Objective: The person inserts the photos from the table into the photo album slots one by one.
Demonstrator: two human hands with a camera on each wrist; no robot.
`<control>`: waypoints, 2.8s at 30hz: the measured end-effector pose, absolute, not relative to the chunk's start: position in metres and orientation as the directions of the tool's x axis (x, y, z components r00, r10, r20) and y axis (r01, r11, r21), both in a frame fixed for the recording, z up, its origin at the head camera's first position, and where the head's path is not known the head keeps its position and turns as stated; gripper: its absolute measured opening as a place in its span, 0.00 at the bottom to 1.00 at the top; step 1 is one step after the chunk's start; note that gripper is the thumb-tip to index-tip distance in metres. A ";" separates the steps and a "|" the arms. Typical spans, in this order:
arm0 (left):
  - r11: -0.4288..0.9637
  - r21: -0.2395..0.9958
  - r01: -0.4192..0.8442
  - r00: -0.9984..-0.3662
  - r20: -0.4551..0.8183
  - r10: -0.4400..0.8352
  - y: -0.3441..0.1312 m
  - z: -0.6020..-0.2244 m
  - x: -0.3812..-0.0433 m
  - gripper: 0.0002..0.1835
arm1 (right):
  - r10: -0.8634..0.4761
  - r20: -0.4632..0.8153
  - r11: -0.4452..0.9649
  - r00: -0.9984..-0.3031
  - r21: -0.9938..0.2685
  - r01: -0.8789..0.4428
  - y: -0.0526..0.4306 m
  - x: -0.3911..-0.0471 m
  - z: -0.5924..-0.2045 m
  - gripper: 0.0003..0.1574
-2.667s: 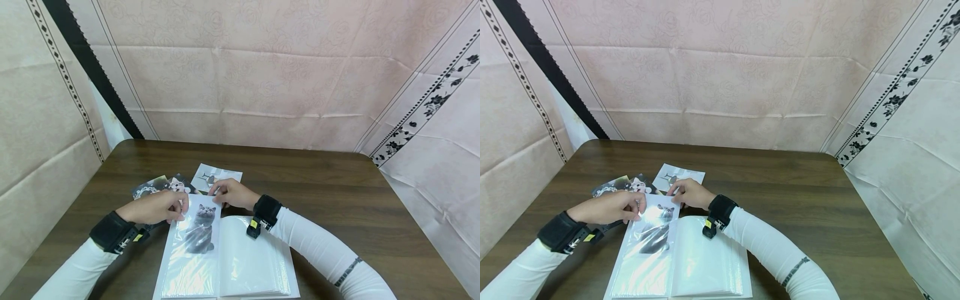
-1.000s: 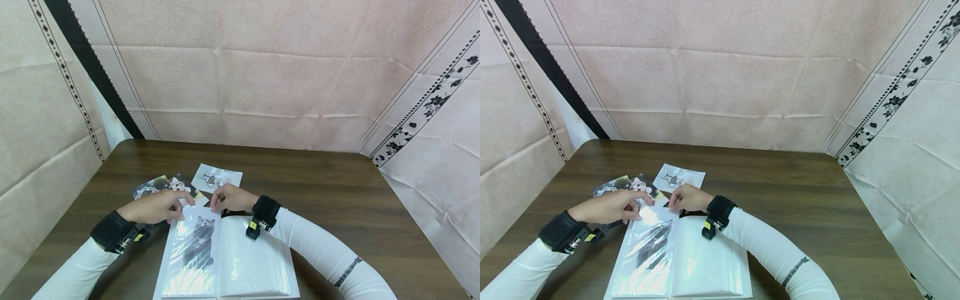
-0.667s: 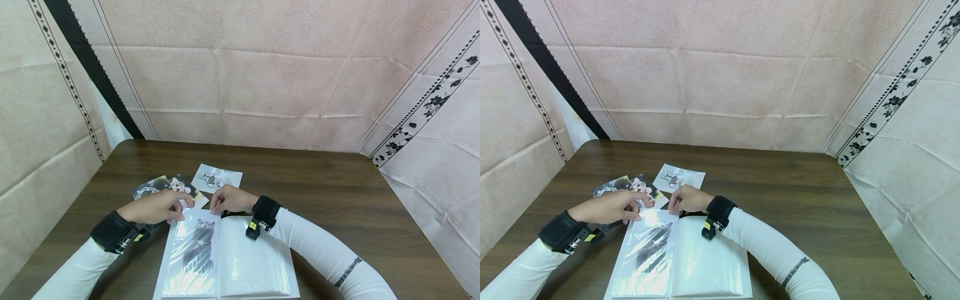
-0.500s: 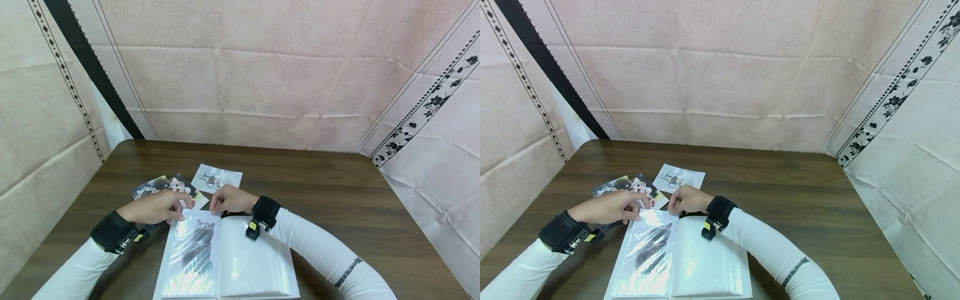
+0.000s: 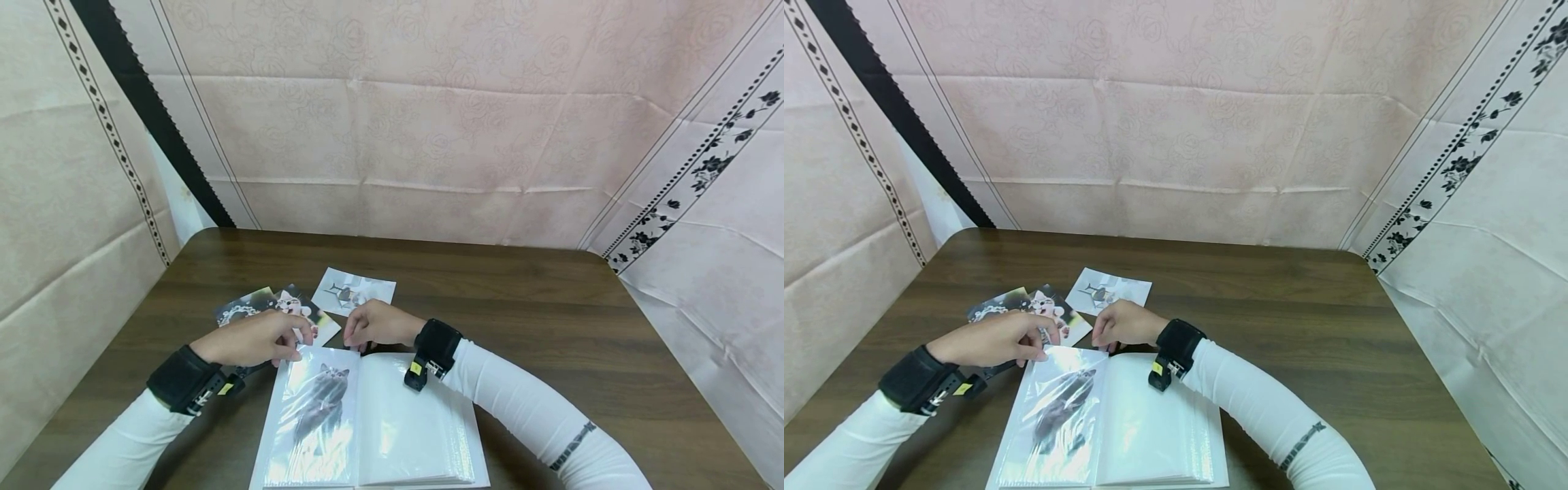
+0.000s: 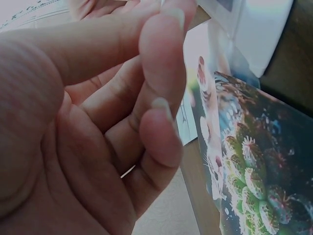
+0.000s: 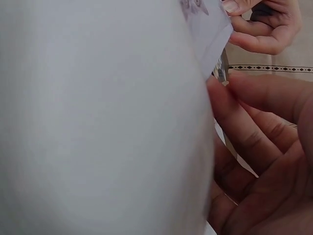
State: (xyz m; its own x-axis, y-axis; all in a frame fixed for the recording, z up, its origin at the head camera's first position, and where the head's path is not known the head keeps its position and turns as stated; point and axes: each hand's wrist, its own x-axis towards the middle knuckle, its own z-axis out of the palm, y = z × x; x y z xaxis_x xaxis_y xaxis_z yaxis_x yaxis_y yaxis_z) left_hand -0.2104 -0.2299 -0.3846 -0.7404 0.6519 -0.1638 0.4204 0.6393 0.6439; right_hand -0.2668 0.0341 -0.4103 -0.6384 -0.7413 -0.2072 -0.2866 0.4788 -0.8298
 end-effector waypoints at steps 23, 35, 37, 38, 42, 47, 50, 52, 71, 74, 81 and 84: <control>0.584 0.656 0.478 -0.695 -0.124 0.708 -0.232 -0.388 -0.214 0.07 | -0.759 -0.216 0.449 -0.614 -0.857 -0.254 0.040 -0.260 -0.407 0.10; 0.574 0.657 0.489 -0.688 -0.114 0.716 -0.231 -0.386 -0.214 0.06 | -0.773 -0.209 0.448 -0.599 -0.848 -0.283 0.045 -0.255 -0.404 0.09; 0.578 0.656 0.486 -0.690 -0.118 0.714 -0.231 -0.386 -0.213 0.06 | -0.776 -0.206 0.442 -0.597 -0.852 -0.280 0.046 -0.255 -0.404 0.08; 0.580 0.655 0.484 -0.691 -0.121 0.713 -0.231 -0.386 -0.213 0.06 | -0.777 -0.204 0.438 -0.596 -0.854 -0.279 0.046 -0.255 -0.405 0.08; 0.590 0.649 0.480 -0.697 -0.126 0.706 -0.231 -0.387 -0.213 0.05 | -0.779 -0.200 0.443 -0.594 -0.847 -0.296 0.048 -0.255 -0.404 0.08; 0.593 0.639 0.489 -0.699 -0.120 0.705 -0.230 -0.390 -0.213 0.02 | -0.766 -0.176 0.468 -0.618 -0.812 -0.349 0.051 -0.260 -0.402 0.09; 0.599 0.622 0.505 -0.701 -0.109 0.705 -0.230 -0.391 -0.213 0.02 | -0.737 -0.151 0.486 -0.659 -0.795 -0.362 0.052 -0.266 -0.401 0.08; 0.602 0.611 0.514 -0.704 -0.102 0.703 -0.230 -0.392 -0.213 0.02 | -0.706 -0.140 0.505 -0.695 -0.787 -0.355 0.053 -0.271 -0.400 0.07; 0.655 0.555 0.514 -0.736 -0.108 0.669 -0.228 -0.399 -0.215 0.06 | -0.399 -0.060 0.859 -0.915 -0.373 -0.350 0.055 -0.315 -0.402 0.43; 0.659 0.558 0.505 -0.738 -0.116 0.664 -0.227 -0.399 -0.215 0.05 | -0.418 -0.094 0.876 -0.903 -0.304 -0.374 0.054 -0.318 -0.404 0.52; 0.640 0.570 0.515 -0.730 -0.101 0.676 -0.228 -0.399 -0.215 0.06 | -0.470 -0.149 0.874 -0.870 -0.214 -0.436 0.050 -0.319 -0.408 0.59; 0.642 0.566 0.517 -0.730 -0.100 0.676 -0.227 -0.399 -0.215 0.05 | -0.473 -0.150 0.875 -0.868 -0.200 -0.442 0.049 -0.318 -0.408 0.58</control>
State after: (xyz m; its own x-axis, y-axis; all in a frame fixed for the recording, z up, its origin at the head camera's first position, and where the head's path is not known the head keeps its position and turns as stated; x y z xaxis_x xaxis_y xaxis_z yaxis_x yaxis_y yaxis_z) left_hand -0.2149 -0.2273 -0.3992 -0.7302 0.6758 -0.1001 0.5168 0.6423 0.5660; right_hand -0.3176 0.0488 -0.4083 -0.8684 -0.4728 -0.1495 -0.4417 0.8746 -0.2000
